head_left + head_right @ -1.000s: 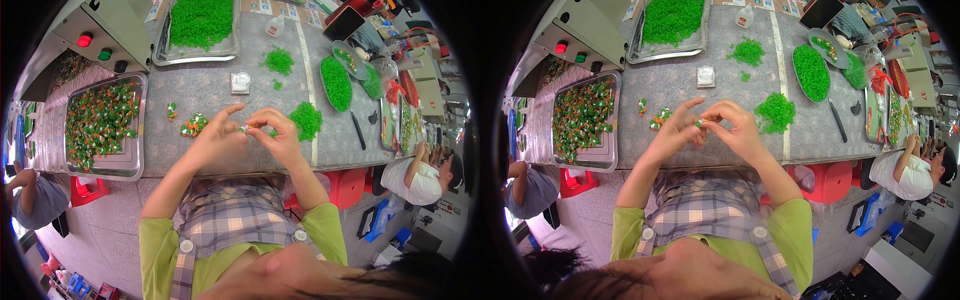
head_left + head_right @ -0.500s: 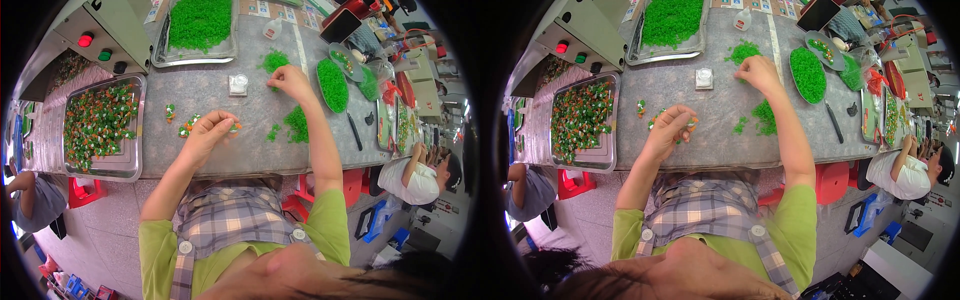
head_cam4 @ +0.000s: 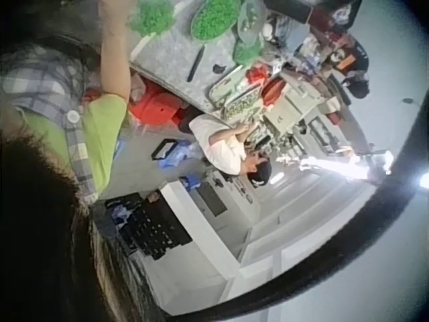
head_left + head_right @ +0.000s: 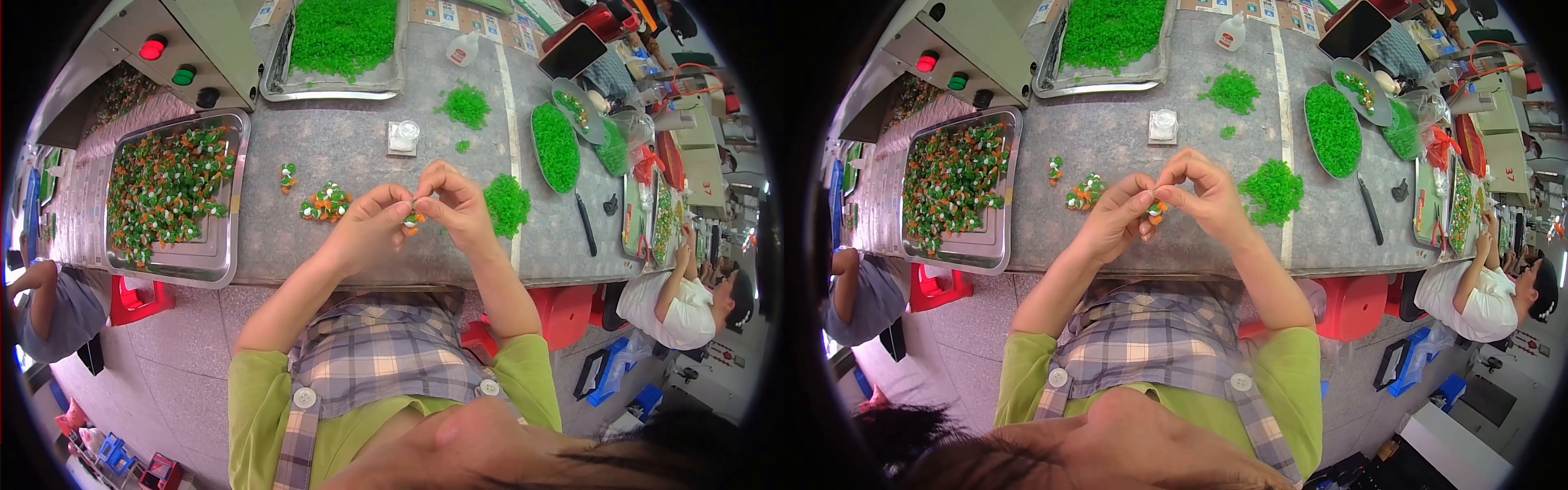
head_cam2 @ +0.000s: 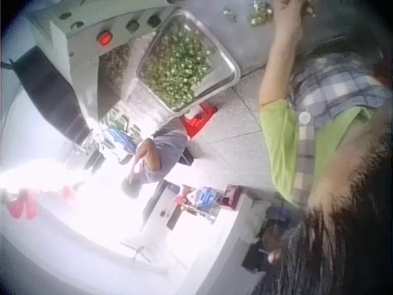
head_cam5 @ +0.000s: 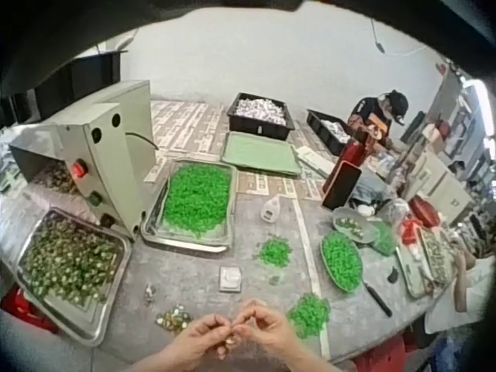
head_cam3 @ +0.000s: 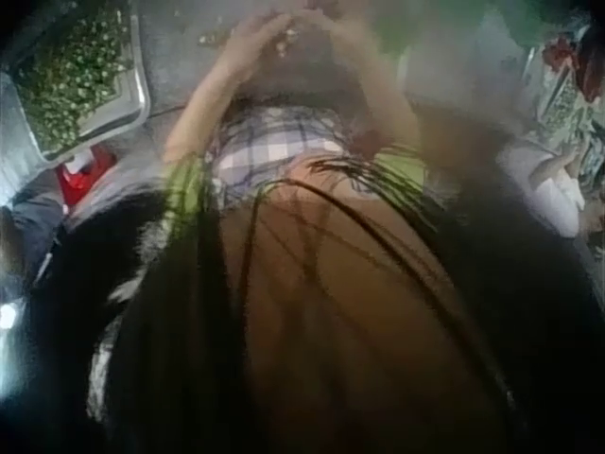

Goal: The person assembles small figurines by attaching small green parts onto figurine bodies by hand and placing them on the table. The person also scoops figurine parts from a dispenser opening and places them onto a tray.

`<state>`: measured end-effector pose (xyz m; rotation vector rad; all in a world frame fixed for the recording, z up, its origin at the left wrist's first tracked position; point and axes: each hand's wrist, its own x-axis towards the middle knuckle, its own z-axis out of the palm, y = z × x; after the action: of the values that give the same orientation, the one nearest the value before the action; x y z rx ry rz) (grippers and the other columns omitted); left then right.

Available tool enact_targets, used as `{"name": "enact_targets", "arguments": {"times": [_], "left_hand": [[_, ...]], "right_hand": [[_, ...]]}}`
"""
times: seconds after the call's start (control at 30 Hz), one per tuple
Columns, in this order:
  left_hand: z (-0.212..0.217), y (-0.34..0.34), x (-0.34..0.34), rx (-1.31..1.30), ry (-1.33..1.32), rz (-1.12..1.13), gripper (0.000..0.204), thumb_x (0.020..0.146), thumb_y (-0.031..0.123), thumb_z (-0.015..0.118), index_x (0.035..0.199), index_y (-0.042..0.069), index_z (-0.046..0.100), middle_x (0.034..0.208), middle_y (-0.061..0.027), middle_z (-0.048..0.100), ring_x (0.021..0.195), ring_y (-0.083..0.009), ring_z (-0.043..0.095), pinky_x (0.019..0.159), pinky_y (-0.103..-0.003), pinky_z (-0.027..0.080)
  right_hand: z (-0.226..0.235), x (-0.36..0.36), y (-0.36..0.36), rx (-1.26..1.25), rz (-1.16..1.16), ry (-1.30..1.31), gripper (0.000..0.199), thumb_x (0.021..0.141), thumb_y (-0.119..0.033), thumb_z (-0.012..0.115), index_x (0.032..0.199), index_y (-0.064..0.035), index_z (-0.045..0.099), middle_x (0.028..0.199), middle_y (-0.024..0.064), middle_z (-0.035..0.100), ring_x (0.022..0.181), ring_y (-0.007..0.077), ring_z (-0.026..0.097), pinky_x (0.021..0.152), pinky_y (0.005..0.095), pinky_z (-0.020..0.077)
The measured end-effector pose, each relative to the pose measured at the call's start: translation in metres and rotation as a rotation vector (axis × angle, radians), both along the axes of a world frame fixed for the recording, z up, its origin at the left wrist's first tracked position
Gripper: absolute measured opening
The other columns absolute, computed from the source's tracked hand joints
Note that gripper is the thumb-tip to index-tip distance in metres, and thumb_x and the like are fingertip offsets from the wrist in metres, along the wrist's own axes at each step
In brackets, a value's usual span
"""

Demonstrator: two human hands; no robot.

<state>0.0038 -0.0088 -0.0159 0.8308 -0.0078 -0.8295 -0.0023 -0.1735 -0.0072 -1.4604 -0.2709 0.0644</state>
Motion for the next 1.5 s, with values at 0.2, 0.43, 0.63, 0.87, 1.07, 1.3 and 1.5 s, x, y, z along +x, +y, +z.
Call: {"name": "enact_targets", "arguments": {"times": [0.2, 0.43, 0.63, 0.87, 1.07, 1.3, 1.5], "left_hand": [[0.006, 0.005, 0.002, 0.426, -0.493, 0.079, 0.01, 0.082, 0.015, 0.054, 0.085, 0.005, 0.052, 0.07, -0.0006, 0.054, 0.065, -0.0105, 0.052, 0.06, -0.023, 0.042], [0.016, 0.012, 0.011, 0.655, -0.814, -0.115, 0.01, 0.078, 0.011, 0.055, 0.084, 0.004, 0.053, 0.074, -0.006, 0.056, 0.068, -0.0132, 0.054, 0.062, -0.026, 0.043], [0.016, 0.016, 0.013, 0.661, -0.692, -0.012, 0.014, 0.081, 0.014, 0.054, 0.094, 0.006, 0.054, 0.073, -0.0038, 0.056, 0.068, -0.0101, 0.053, 0.061, -0.024, 0.042], [0.009, 0.028, 0.02, 0.321, -0.404, 0.141, 0.024, 0.085, 0.019, 0.052, 0.106, 0.007, 0.051, 0.076, 0.0021, 0.055, 0.069, -0.0032, 0.047, 0.058, -0.018, 0.039], [0.005, 0.034, 0.021, 0.302, -0.397, 0.147, 0.027, 0.085, 0.024, 0.052, 0.107, 0.009, 0.051, 0.077, 0.0013, 0.056, 0.06, -0.0021, 0.043, 0.051, -0.015, 0.034], [0.008, 0.03, 0.02, 0.234, -0.326, 0.176, 0.03, 0.084, 0.028, 0.053, 0.107, 0.009, 0.053, 0.077, 0.0015, 0.056, 0.06, -0.0021, 0.043, 0.051, -0.016, 0.035], [0.006, 0.032, 0.02, 0.23, -0.317, 0.159, 0.03, 0.084, 0.028, 0.053, 0.107, 0.009, 0.054, 0.08, 0.0026, 0.056, 0.066, -0.002, 0.045, 0.055, -0.016, 0.036]], "right_hand": [[-0.001, -0.003, -0.005, 0.146, 0.066, 0.401, 0.013, 0.077, -0.013, 0.062, 0.081, -0.0034, 0.056, 0.078, -0.0006, 0.055, 0.074, 0.0072, 0.05, 0.069, 0.0206, 0.0382], [-0.002, 0.011, -0.02, 0.094, 0.345, 0.589, 0.016, 0.075, -0.017, 0.064, 0.08, -0.0042, 0.056, 0.076, -0.0016, 0.055, 0.072, 0.005, 0.05, 0.064, 0.0191, 0.0379], [0.003, 0.026, -0.019, -0.004, 0.22, 0.446, 0.012, 0.077, -0.016, 0.061, 0.077, -0.007, 0.053, 0.07, -0.0041, 0.05, 0.062, 0.0036, 0.044, 0.056, 0.018, 0.0338], [-0.024, 0.062, -0.026, 0.185, -0.1, 0.509, 0.009, 0.079, -0.016, 0.058, 0.078, -0.0109, 0.051, 0.062, -0.006, 0.046, 0.056, 0.0028, 0.042, 0.05, 0.0172, 0.033], [-0.028, 0.065, -0.021, 0.207, -0.105, 0.521, 0.011, 0.081, -0.016, 0.057, 0.078, -0.0099, 0.048, 0.065, -0.0044, 0.044, 0.055, 0.0035, 0.04, 0.047, 0.0171, 0.0313], [-0.028, 0.066, -0.02, 0.221, -0.093, 0.511, 0.011, 0.079, -0.016, 0.059, 0.077, -0.0103, 0.049, 0.062, -0.0056, 0.044, 0.053, 0.0027, 0.039, 0.046, 0.0168, 0.0296], [-0.026, 0.067, -0.017, 0.178, -0.102, 0.522, 0.012, 0.078, -0.017, 0.06, 0.076, -0.0102, 0.051, 0.058, -0.0064, 0.044, 0.05, 0.0022, 0.038, 0.045, 0.017, 0.0275]]}}
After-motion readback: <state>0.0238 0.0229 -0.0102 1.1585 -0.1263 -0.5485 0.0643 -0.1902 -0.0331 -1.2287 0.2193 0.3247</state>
